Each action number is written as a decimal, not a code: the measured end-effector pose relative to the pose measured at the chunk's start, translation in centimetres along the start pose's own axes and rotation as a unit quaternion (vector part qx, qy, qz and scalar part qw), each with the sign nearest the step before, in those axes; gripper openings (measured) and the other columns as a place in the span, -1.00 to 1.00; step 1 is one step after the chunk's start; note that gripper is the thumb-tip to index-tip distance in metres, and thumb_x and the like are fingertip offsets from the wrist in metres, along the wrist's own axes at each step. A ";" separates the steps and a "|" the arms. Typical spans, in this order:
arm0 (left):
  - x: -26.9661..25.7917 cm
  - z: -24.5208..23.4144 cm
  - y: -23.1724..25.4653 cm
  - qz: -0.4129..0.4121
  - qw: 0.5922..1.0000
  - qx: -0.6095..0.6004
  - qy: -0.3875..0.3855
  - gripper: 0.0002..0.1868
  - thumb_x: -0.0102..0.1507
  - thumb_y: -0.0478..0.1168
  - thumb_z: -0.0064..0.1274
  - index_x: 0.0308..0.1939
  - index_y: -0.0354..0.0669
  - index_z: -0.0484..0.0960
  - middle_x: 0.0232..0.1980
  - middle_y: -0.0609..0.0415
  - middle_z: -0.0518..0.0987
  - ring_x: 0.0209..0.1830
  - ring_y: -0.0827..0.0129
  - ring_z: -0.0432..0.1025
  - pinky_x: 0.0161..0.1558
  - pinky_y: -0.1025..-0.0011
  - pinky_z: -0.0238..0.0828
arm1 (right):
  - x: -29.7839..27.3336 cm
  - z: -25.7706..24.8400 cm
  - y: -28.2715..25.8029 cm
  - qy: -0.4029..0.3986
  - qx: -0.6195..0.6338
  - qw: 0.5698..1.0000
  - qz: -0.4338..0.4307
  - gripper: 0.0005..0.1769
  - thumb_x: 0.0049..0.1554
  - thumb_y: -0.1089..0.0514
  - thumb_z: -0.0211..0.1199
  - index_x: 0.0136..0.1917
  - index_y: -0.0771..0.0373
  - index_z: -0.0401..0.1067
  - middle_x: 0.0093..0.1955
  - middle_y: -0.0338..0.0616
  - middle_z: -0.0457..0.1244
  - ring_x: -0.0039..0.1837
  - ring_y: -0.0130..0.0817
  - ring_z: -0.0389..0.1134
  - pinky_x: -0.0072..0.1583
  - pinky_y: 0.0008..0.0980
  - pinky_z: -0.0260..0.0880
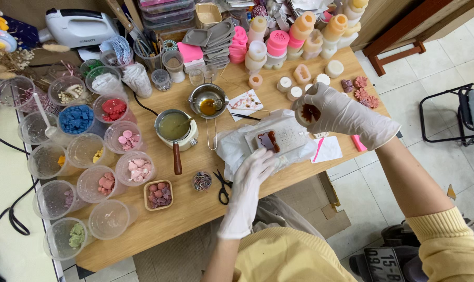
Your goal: The person wears gloves and uses a spoon to scoop melted wax from a small pot into silicone molds on a workshop table, then removes a shaped wax piece from another mold.
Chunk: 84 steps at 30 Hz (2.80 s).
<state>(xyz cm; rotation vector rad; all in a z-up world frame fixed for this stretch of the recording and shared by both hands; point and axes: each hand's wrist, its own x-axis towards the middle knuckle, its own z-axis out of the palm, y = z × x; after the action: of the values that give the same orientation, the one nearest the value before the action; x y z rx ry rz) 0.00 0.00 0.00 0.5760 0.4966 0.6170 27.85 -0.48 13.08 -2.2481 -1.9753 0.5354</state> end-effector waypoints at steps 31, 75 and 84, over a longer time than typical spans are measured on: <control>9.6 4.4 -9.2 -0.245 0.943 -0.186 -0.130 -0.41 0.40 0.00 -0.16 0.37 -0.39 0.36 0.40 -0.27 0.43 0.41 0.00 0.34 0.45 0.13 0.22 | -5.8 -0.8 2.7 0.023 -0.009 0.999 0.030 -0.30 -0.29 0.19 0.55 0.18 0.08 0.50 0.15 -0.07 0.26 0.22 -0.07 0.28 0.23 -0.26 0.35; 4.5 1.2 -13.5 -0.344 0.938 0.048 -0.001 -0.41 0.42 0.02 -0.30 0.35 -0.34 0.46 0.27 -0.16 0.60 0.26 0.16 0.51 0.33 0.25 0.34 | -12.8 23.0 26.7 0.082 0.106 0.941 0.311 -0.19 -0.29 0.24 0.54 0.28 0.06 0.46 0.31 0.07 0.18 0.36 0.00 0.20 0.38 -0.28 0.28; 3.9 1.8 -13.2 -0.359 0.931 0.061 -0.006 -0.39 0.39 0.05 -0.26 0.36 -0.32 0.45 0.27 -0.13 0.59 0.27 0.21 0.50 0.34 0.28 0.34 | -12.9 23.2 26.5 0.057 0.083 0.942 0.319 -0.22 -0.17 0.16 0.50 0.34 -0.04 0.44 0.41 -0.03 0.16 0.45 -0.06 0.16 0.43 -0.28 0.23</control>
<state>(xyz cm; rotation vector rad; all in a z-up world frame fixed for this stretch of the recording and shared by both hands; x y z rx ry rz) 9.02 -6.95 -7.97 0.4690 0.6894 -0.1175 43.94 -20.67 -14.08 -2.7022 -1.0640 0.5767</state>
